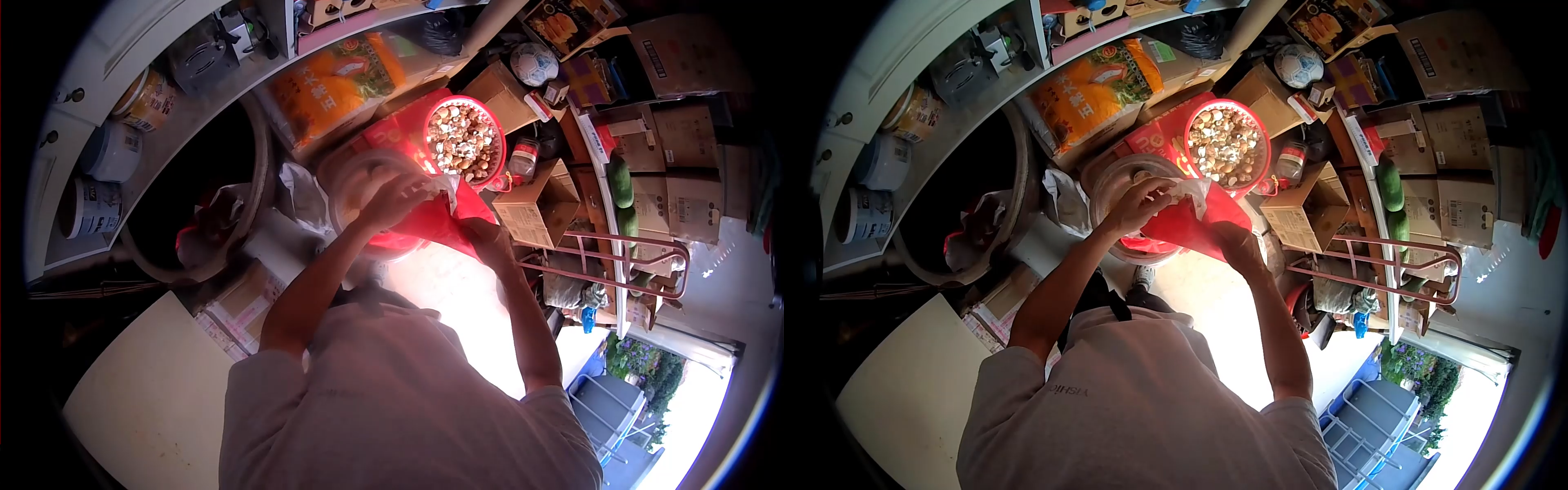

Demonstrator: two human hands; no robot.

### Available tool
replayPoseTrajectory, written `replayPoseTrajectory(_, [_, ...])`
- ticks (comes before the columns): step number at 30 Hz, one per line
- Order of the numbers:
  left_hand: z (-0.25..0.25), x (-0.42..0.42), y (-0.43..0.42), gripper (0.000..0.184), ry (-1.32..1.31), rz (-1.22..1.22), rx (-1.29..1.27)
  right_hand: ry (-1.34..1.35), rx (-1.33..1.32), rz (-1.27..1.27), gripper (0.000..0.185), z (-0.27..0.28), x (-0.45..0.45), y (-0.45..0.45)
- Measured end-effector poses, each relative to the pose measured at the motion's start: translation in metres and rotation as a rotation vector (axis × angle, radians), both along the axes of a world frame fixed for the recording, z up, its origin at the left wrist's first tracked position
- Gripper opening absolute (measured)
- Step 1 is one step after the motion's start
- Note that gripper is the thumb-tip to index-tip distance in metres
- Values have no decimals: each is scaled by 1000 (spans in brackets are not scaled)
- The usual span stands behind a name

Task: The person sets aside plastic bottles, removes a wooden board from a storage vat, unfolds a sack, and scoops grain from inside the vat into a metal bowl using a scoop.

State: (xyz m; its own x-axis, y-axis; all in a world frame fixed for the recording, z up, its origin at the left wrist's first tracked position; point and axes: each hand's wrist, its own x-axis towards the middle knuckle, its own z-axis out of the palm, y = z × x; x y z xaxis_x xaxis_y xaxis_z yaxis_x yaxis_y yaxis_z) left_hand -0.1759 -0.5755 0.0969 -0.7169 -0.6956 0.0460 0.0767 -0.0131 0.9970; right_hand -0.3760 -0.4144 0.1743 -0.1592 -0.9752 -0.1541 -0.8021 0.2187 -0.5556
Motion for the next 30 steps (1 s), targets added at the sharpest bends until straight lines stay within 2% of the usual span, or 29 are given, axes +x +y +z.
replayPoseTrajectory(2, [4, -5, 1, 36, 13, 4, -40, 30, -43, -36, 18, -1, 2, 3])
replayPoseTrajectory(3, [7, -3, -1, 40, -77, -38, -104, 10, -76, -60, 17, -2, 3, 4])
replayPoseTrajectory(9, [11, -11, -3, 30, 77, -113, -52, -30, -222, -262, 16, -10, 4, 6])
replayPoseTrajectory(12, [10, -15, -5, 25, 78, -189, 324, -35, -299, -277, 16, -13, 6, 7])
replayPoseTrajectory(13, [0, -21, -8, 25, 171, -186, 686, -28, -296, -260, 15, -13, 6, 8])
replayPoseTrajectory(16, [-4, -20, -22, 25, 19, -257, 475, -2, -280, -209, 16, -9, 10, 8])
replayPoseTrajectory(17, [-5, -22, -21, 22, -1, -209, 322, 9, -272, -194, 16, -8, 10, 8])
replayPoseTrajectory(20, [-9, -22, -33, 20, -127, -272, 342, 20, -271, -166, 16, -12, 10, 8])
replayPoseTrajectory(23, [-2, -20, -38, 21, -218, -333, 33, 50, -266, -153, 16, -12, 11, 7])
replayPoseTrajectory(26, [11, -13, -35, 23, -280, -295, -10, 47, -277, -141, 15, -13, 12, 6])
replayPoseTrajectory(29, [1, -15, -25, 20, -311, -189, -270, 114, -318, -67, 14, -13, 16, 3])
replayPoseTrajectory(30, [-4, -16, -22, 18, -322, -156, -284, 153, -333, -34, 14, -12, 18, 2])
